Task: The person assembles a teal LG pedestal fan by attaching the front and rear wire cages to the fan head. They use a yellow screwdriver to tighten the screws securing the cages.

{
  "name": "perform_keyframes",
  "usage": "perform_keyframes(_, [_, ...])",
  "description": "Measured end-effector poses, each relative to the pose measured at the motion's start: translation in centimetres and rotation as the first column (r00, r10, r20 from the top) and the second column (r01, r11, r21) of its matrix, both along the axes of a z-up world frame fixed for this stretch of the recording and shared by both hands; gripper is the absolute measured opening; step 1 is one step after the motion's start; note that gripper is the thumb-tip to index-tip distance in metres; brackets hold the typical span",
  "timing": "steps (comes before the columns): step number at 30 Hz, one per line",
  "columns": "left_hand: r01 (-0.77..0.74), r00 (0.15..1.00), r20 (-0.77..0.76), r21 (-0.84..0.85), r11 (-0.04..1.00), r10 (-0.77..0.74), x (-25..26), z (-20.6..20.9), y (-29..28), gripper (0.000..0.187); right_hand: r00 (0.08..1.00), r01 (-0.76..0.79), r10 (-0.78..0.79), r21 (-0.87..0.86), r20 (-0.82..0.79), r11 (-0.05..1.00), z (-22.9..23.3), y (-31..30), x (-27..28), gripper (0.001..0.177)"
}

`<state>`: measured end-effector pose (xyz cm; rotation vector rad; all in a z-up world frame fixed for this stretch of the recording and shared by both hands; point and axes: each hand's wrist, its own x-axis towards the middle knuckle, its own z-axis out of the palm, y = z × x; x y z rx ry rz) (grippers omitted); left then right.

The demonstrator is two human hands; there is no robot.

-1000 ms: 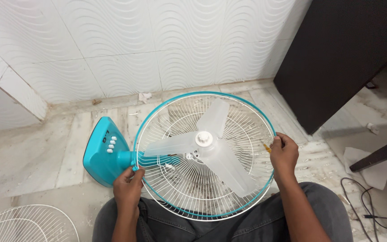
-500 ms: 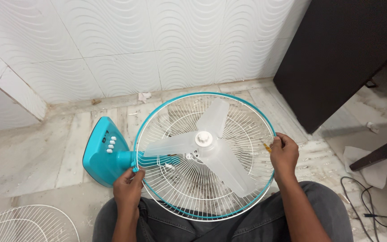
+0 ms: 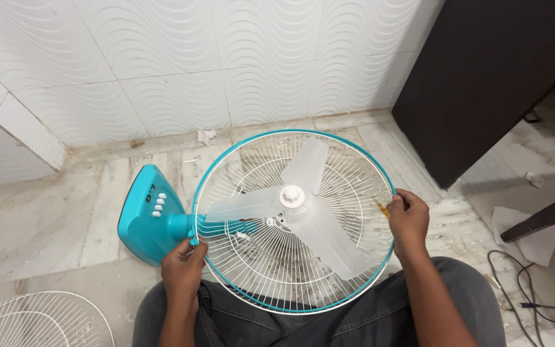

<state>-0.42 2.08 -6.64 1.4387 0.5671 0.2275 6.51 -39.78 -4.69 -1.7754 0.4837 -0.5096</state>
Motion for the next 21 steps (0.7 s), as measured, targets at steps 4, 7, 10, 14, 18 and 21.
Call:
perform_keyframes(4, [0.024, 0.999, 0.039, 0.03, 0.999, -0.025, -0.1, -0.6, 0.3, 0.027, 0.999, -0.032, 0.037, 0.164, -0.026, 0.986, -0.1, -1.0, 0.2, 0.025])
perform_keyframes(7, [0.043, 0.997, 0.058, 0.003, 0.999, -0.043, 0.0, -1.2, 0.7, 0.026, 0.996, -0.077, 0.083, 0.209, -0.019, 0.975, -0.1, -1.6, 0.2, 0.025])
perform_keyframes(10, [0.045, 0.997, 0.065, 0.011, 0.999, -0.046, -0.1, -1.7, 0.9, 0.027, 0.994, -0.082, 0.099, 0.248, -0.055, 0.965, -0.1, -2.0, 0.1, 0.025])
perform_keyframes(14, [0.067, 0.995, 0.076, 0.003, 0.998, -0.067, -0.2, -1.9, 1.1, 0.029, 0.99, -0.107, 0.129, 0.291, -0.059, 0.951, -0.2, -2.6, 0.3, 0.026])
perform_keyframes(18, [0.124, 0.989, 0.083, -0.005, 0.992, -0.123, -0.3, -1.8, 1.9, 0.031, 0.984, -0.149, 0.172, 0.298, -0.053, 0.943, -0.9, -3.2, 0.4, 0.027])
perform_keyframes(21, [0.163, 0.985, 0.049, 0.0, 0.987, -0.163, -0.3, -1.7, 2.2, 0.033, 0.975, -0.185, 0.211, 0.275, -0.071, 0.944, -1.3, -4.0, 0.5, 0.028])
